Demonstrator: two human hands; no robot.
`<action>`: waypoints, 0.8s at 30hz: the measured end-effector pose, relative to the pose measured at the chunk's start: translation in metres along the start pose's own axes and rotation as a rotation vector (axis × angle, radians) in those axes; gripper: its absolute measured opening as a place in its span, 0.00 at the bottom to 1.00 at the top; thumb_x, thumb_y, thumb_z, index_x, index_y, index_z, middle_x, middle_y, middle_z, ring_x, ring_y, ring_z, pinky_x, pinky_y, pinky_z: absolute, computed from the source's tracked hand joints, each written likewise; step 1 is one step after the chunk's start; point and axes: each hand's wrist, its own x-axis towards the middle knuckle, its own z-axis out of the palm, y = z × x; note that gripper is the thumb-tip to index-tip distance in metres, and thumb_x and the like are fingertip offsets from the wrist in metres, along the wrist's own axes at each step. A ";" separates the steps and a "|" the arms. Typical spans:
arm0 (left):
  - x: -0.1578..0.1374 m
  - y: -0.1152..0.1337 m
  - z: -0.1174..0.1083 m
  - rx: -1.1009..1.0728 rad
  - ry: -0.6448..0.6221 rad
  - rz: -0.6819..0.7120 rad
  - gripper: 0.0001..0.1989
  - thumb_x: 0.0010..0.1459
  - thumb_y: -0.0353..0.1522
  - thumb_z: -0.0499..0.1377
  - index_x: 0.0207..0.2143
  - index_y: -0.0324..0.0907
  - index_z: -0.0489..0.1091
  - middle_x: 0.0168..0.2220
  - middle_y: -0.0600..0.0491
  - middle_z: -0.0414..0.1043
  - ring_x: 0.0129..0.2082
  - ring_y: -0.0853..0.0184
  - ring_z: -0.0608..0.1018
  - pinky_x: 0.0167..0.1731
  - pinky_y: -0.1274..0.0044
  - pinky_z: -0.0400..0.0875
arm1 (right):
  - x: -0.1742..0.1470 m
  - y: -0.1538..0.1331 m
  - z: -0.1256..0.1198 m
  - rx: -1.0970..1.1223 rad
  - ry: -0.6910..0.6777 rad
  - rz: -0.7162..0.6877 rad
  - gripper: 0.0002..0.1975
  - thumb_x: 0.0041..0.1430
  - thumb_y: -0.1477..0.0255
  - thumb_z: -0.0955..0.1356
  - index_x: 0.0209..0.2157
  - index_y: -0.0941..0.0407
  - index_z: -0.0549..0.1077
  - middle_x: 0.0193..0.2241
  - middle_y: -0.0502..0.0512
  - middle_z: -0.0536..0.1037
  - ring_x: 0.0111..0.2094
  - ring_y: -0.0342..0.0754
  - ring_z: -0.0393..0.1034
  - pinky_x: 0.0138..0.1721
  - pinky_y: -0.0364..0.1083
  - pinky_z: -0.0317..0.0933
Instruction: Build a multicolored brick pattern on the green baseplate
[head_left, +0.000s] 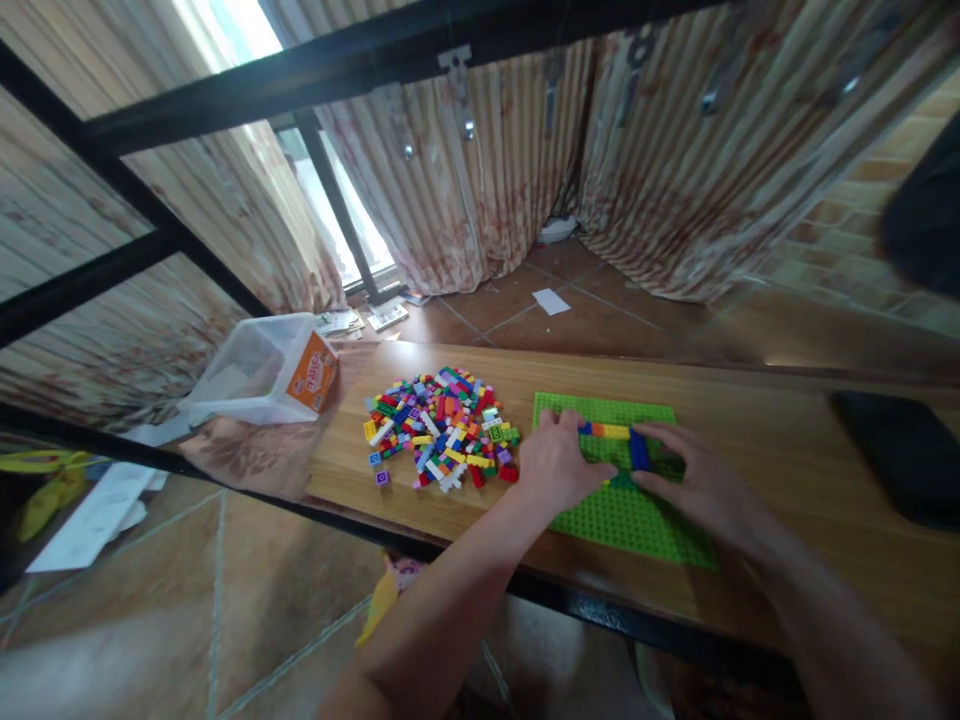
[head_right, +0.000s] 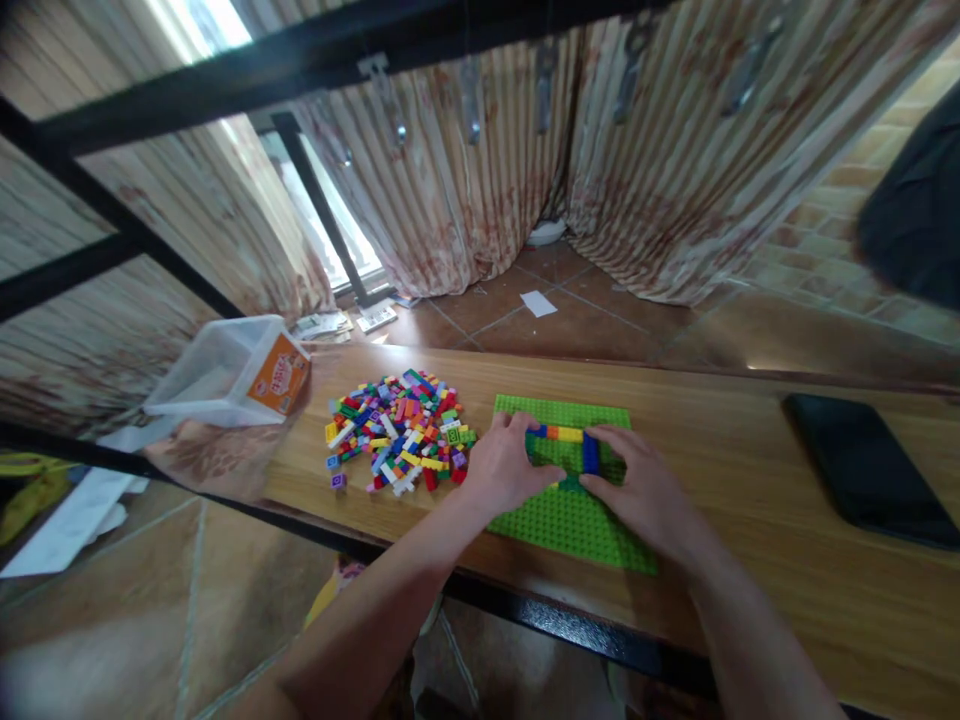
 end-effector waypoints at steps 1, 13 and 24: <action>0.002 -0.002 -0.001 0.002 -0.010 0.014 0.32 0.47 0.47 0.67 0.52 0.45 0.66 0.49 0.46 0.66 0.43 0.55 0.77 0.43 0.64 0.75 | 0.000 0.002 0.000 -0.007 0.003 -0.004 0.25 0.53 0.58 0.69 0.53 0.50 0.71 0.55 0.61 0.73 0.55 0.65 0.68 0.55 0.67 0.62; 0.000 -0.055 -0.103 0.111 -0.253 0.052 0.09 0.46 0.31 0.66 0.34 0.41 0.77 0.30 0.54 0.78 0.31 0.67 0.78 0.32 0.78 0.70 | -0.001 0.000 -0.003 -0.045 -0.020 -0.016 0.25 0.55 0.56 0.69 0.53 0.50 0.72 0.56 0.61 0.72 0.56 0.65 0.68 0.57 0.68 0.60; -0.002 -0.038 -0.088 0.413 -0.213 -0.066 0.06 0.44 0.30 0.65 0.29 0.43 0.77 0.32 0.49 0.79 0.35 0.59 0.80 0.35 0.73 0.72 | -0.004 -0.016 -0.016 0.083 0.027 0.085 0.21 0.63 0.58 0.63 0.54 0.49 0.72 0.50 0.57 0.78 0.48 0.59 0.75 0.51 0.62 0.69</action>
